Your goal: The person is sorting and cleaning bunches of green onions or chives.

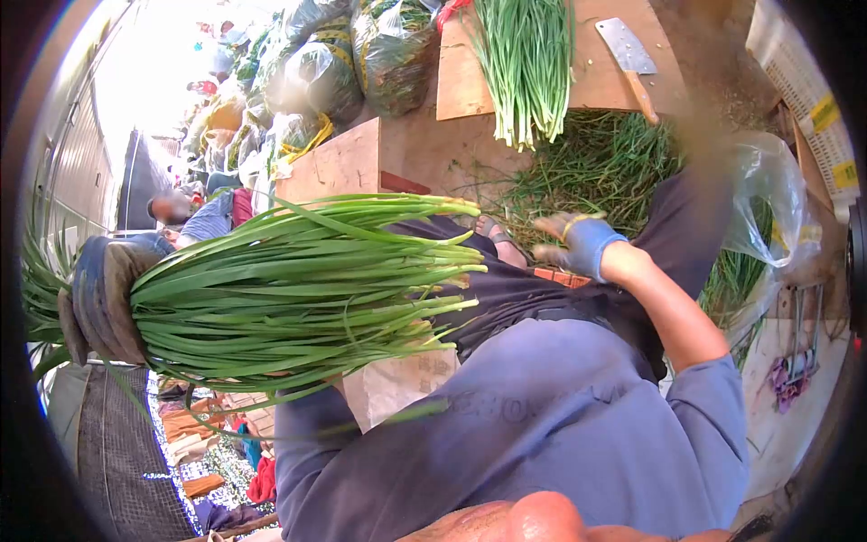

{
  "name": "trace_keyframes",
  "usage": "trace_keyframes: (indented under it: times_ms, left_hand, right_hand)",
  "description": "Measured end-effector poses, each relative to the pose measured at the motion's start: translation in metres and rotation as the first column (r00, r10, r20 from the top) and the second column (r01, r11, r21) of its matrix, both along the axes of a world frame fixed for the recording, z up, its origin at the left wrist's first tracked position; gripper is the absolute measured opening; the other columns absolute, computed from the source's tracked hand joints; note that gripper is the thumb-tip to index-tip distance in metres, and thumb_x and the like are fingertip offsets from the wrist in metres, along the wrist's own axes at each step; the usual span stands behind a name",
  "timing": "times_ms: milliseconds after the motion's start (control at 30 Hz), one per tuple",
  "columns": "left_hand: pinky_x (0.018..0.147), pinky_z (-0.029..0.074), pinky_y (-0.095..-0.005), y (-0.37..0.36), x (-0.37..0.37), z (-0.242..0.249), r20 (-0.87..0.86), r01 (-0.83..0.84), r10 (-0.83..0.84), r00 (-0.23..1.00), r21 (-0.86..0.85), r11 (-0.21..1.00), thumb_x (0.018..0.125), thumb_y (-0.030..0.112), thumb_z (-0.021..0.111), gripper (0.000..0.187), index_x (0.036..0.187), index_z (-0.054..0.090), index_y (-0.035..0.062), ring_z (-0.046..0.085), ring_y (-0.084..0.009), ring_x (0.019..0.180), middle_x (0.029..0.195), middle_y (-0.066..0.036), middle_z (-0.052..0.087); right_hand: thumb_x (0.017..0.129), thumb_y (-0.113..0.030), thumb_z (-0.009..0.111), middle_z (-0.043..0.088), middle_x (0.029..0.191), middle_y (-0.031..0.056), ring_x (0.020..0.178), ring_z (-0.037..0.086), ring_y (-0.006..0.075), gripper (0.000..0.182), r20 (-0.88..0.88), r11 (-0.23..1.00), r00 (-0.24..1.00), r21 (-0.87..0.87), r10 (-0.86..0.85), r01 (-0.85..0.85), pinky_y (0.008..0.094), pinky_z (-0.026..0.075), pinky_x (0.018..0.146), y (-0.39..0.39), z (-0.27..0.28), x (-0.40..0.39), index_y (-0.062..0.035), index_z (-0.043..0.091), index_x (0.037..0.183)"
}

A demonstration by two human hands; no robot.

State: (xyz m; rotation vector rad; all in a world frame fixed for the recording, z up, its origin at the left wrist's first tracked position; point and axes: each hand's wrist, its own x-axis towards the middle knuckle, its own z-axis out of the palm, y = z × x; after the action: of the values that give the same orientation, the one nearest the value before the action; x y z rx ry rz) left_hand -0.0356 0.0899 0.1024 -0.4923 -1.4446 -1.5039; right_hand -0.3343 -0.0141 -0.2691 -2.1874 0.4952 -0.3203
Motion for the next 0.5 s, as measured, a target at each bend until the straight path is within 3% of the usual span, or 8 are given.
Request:
trace_keyframes:
  times_ms: [67,167,300,400,500]
  left_hand:
    - [0.054,0.061,-0.0335,0.001,0.001,0.003,-0.006,-0.005,0.005,1.000,0.000,1.000,0.097,0.010,0.048,0.020,0.086,0.061,0.0006,0.067,-0.0199,0.057,0.066,-0.013,0.067]
    - [0.055,0.061,-0.0338,0.001,-0.001,0.004,-0.005,0.005,-0.005,1.000,0.001,1.000,0.097,0.010,0.048,0.020,0.086,0.061,0.0005,0.068,-0.0203,0.057,0.066,-0.013,0.067]
    - [0.055,0.061,-0.0342,0.002,-0.004,0.005,0.000,0.016,-0.016,1.000,-0.004,1.000,0.097,0.010,0.048,0.020,0.086,0.061,0.0003,0.068,-0.0207,0.057,0.066,-0.014,0.067]
    - [0.055,0.061,-0.0346,0.003,-0.005,0.005,0.004,0.013,-0.013,1.000,-0.007,1.000,0.097,0.010,0.048,0.020,0.086,0.061,0.0001,0.068,-0.0211,0.057,0.067,-0.014,0.067]
    - [0.055,0.061,-0.0349,-0.003,-0.007,0.002,0.004,0.017,-0.017,1.000,-0.009,1.000,0.097,0.010,0.047,0.020,0.087,0.061,0.0000,0.068,-0.0214,0.057,0.067,-0.014,0.067]
  right_hand:
    - [0.095,-0.033,0.061,0.067,0.107,0.0174,0.095,0.064,0.0307,0.036,0.159,0.940,0.985,0.342,-0.066,0.008,0.0322,0.050,0.086,-0.009,0.029,0.021,-0.0038,0.063,0.116]
    - [0.097,-0.026,0.061,0.066,0.108,0.0066,0.100,0.060,0.0128,0.032,0.411,0.823,0.898,0.557,-0.158,-0.110,0.0285,0.047,0.089,-0.012,0.064,0.041,-0.0009,0.062,0.117]
    - [0.096,-0.025,0.063,0.065,0.102,0.0026,0.094,0.059,0.0087,0.030,0.451,0.641,0.892,0.677,0.026,-0.361,0.0254,0.048,0.083,-0.016,0.076,0.072,-0.0021,0.061,0.116]
    - [0.095,-0.025,0.064,0.064,0.097,0.0015,0.088,0.058,0.0075,0.027,0.391,0.397,0.907,0.816,0.158,-0.421,0.0242,0.047,0.078,-0.019,0.087,0.078,-0.0043,0.061,0.113]
    - [0.092,-0.017,0.066,0.061,0.092,-0.0003,0.081,0.057,0.0077,0.021,0.496,0.238,0.862,0.829,0.103,-0.506,0.0246,0.047,0.074,-0.015,0.099,0.083,-0.0061,0.060,0.109]
